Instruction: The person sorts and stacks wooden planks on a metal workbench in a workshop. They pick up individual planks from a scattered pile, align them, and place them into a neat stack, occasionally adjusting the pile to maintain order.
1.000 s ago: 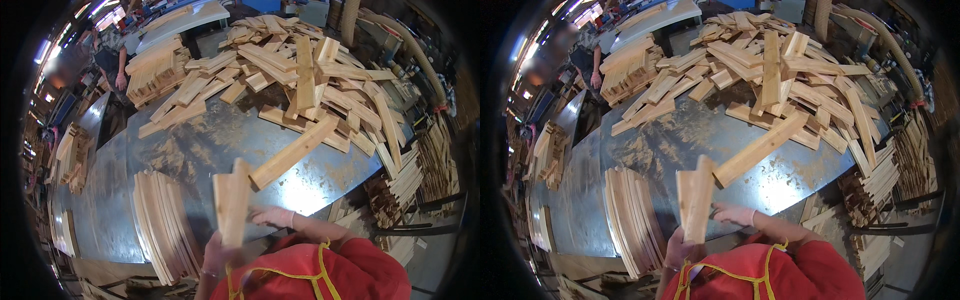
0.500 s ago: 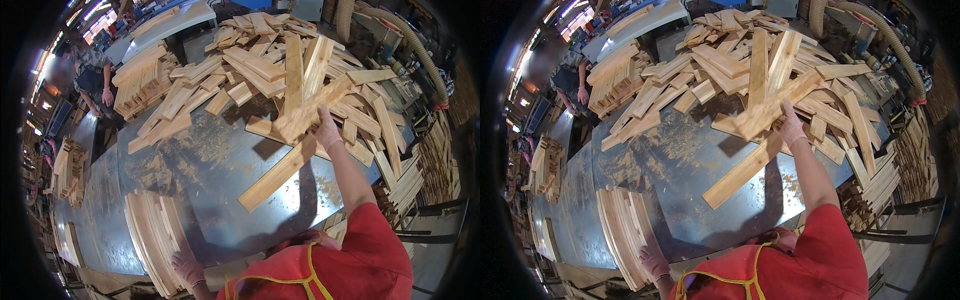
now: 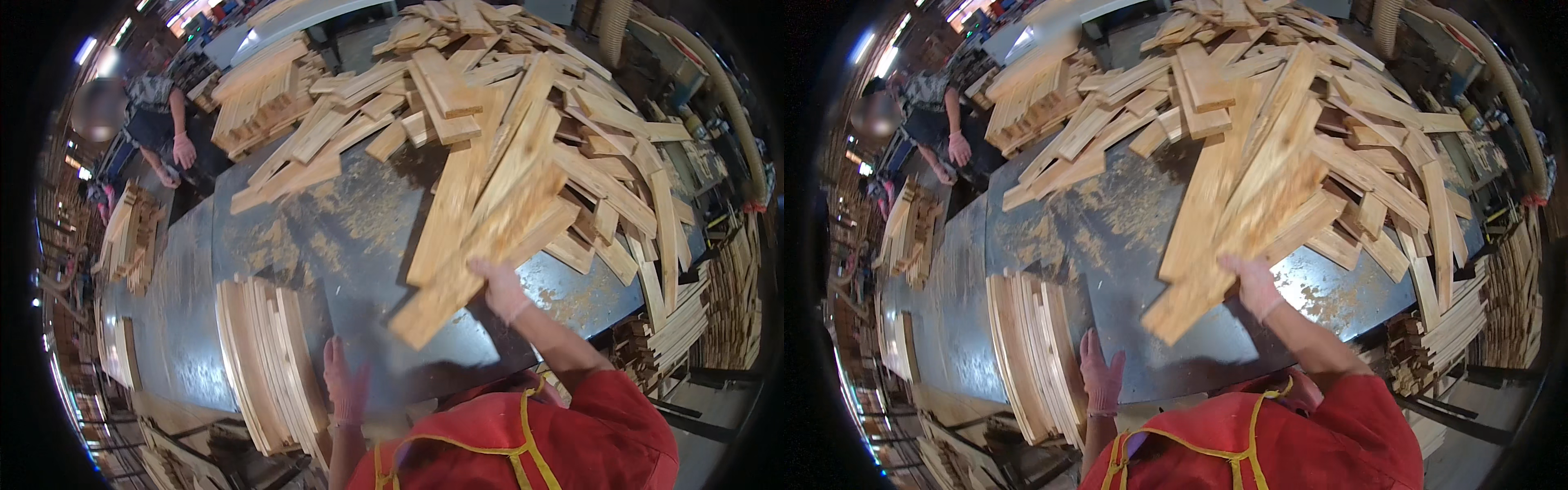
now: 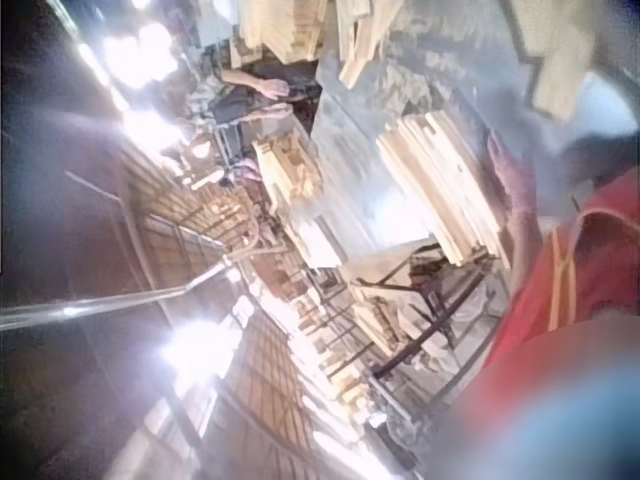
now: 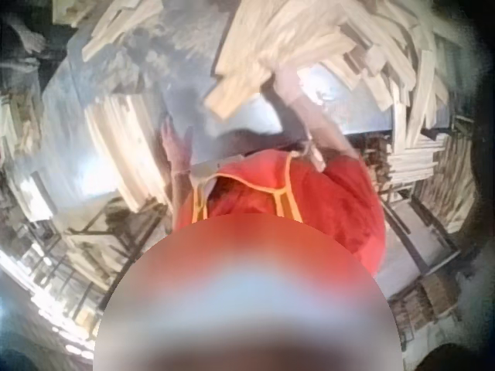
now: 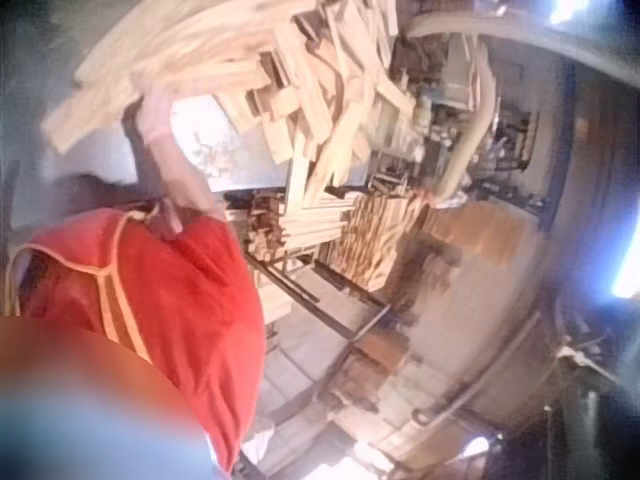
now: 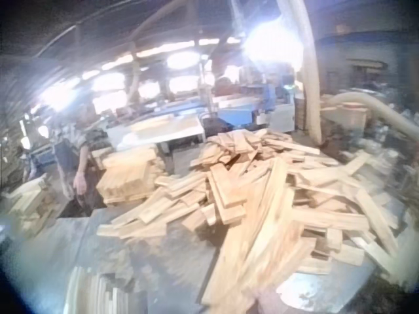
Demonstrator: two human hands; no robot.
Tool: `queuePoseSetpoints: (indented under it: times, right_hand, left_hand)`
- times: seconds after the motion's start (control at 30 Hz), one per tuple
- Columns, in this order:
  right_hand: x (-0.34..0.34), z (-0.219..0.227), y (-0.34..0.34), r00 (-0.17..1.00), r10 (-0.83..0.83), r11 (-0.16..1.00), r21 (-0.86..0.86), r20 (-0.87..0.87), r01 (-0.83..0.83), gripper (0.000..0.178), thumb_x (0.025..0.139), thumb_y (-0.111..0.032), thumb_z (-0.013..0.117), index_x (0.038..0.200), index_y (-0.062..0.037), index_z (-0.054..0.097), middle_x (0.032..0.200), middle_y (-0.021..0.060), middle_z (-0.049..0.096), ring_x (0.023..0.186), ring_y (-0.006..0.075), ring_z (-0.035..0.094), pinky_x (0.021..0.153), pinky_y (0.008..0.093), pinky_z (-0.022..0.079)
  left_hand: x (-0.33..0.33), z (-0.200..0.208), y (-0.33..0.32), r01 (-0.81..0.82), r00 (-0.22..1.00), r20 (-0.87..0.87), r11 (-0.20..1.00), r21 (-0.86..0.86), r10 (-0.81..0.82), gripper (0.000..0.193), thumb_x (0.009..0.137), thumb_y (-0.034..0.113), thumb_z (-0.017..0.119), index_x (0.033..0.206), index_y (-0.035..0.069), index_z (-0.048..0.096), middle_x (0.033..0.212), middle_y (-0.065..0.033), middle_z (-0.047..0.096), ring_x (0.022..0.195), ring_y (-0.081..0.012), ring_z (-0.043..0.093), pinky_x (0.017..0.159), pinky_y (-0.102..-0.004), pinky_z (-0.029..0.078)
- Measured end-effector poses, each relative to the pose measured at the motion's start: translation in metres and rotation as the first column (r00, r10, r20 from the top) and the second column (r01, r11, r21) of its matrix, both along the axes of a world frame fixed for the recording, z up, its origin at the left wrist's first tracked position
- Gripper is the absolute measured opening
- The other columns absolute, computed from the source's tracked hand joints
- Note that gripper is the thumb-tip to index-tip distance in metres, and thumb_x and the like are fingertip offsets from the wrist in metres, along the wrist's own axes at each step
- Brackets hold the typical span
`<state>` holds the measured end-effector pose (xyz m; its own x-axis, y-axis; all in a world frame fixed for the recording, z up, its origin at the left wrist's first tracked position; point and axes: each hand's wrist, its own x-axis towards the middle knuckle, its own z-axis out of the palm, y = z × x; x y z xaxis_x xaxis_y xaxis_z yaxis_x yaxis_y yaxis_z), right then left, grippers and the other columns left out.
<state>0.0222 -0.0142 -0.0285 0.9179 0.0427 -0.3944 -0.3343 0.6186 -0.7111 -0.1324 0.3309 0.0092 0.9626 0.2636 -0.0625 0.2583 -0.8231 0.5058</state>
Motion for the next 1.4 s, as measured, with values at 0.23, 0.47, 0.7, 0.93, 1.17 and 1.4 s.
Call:
queuePoseSetpoints:
  times: [0.23, 0.47, 0.7, 0.93, 1.17, 1.4]
  right_hand:
    - [-0.175, -0.01, 0.089, 0.834, 0.536, 0.822, 0.301, -0.127, -0.483, 0.057, 0.094, -0.006, 0.078, 0.147, -0.0033, 0.058, 0.137, 0.011, 0.069, 0.129, 0.0261, 0.063, 0.114, 0.0403, 0.049]
    - [-0.196, -0.008, 0.156, 0.595, 0.77, 0.63, 0.135, -0.23, -0.764, 0.061, 0.095, -0.005, 0.072, 0.153, -0.0056, 0.053, 0.14, 0.0106, 0.067, 0.128, 0.0266, 0.063, 0.109, 0.0412, 0.051]
    - [-0.172, -0.029, 0.214, 0.834, 0.501, 0.859, 0.011, -0.231, -0.512, 0.045, 0.095, -0.006, 0.068, 0.138, -0.0011, 0.056, 0.121, 0.0107, 0.069, 0.093, 0.0197, 0.069, 0.081, 0.0338, 0.059]
    - [-0.134, -0.031, 0.325, 0.703, 0.689, 0.593, -0.421, -0.176, -0.687, 0.049, 0.092, -0.014, 0.075, 0.136, 0.0002, 0.061, 0.092, 0.0083, 0.066, 0.083, 0.0147, 0.062, 0.071, 0.0289, 0.054]
    - [-0.087, -0.009, 0.292, 0.639, 0.764, 0.64, -0.021, -0.087, -0.768, 0.048, 0.097, -0.015, 0.072, 0.142, -0.0021, 0.06, 0.1, 0.0033, 0.062, 0.085, 0.0112, 0.059, 0.074, 0.0291, 0.051]
    - [0.077, 0.005, 0.045, 0.853, -0.157, 0.556, -0.669, 0.498, 0.493, 0.071, 0.096, -0.028, 0.078, 0.15, 0.0079, 0.049, 0.137, 0.0246, 0.066, 0.126, 0.034, 0.065, 0.107, 0.0404, 0.05]
  left_hand:
    - [0.018, -0.077, 0.036, -0.252, 0.843, -0.303, 0.17, -0.953, -0.445, 0.066, 0.093, 0.024, 0.075, 0.152, 0.002, 0.054, 0.14, -0.0076, 0.067, 0.127, -0.021, 0.064, 0.109, -0.0372, 0.051]
    - [-0.041, -0.033, 0.072, -0.275, 0.873, -0.28, 0.071, -0.959, -0.399, 0.07, 0.085, 0.012, 0.078, 0.15, -0.001, 0.055, 0.136, -0.007, 0.069, 0.118, -0.0191, 0.067, 0.108, -0.0349, 0.05]
    - [-0.106, 0.014, 0.118, -0.054, 0.983, -0.183, 0.92, -0.387, -0.019, 0.065, 0.092, 0.025, 0.068, 0.149, -0.002, 0.053, 0.123, -0.033, 0.067, 0.118, -0.0446, 0.066, 0.102, -0.0433, 0.054]
    - [-0.129, 0.003, 0.113, -0.07, 0.986, -0.146, 0.993, 0.096, 0.084, 0.084, 0.084, 0.035, 0.076, 0.152, -0.003, 0.047, 0.142, -0.0241, 0.06, 0.132, -0.0409, 0.056, 0.11, -0.0499, 0.045]
    - [-0.121, -0.019, 0.12, -0.033, 0.975, -0.189, 0.924, 0.382, 0.113, 0.08, 0.085, 0.044, 0.073, 0.151, 0.006, 0.051, 0.157, -0.0147, 0.047, 0.147, -0.0352, 0.041, 0.117, -0.0545, 0.035]
    - [-0.126, -0.038, 0.113, -0.077, 0.97, -0.157, 0.845, 0.529, 0.187, 0.062, 0.098, 0.047, 0.063, 0.146, 0.008, 0.056, 0.154, -0.0179, 0.052, 0.148, -0.0422, 0.041, 0.119, -0.0574, 0.036]
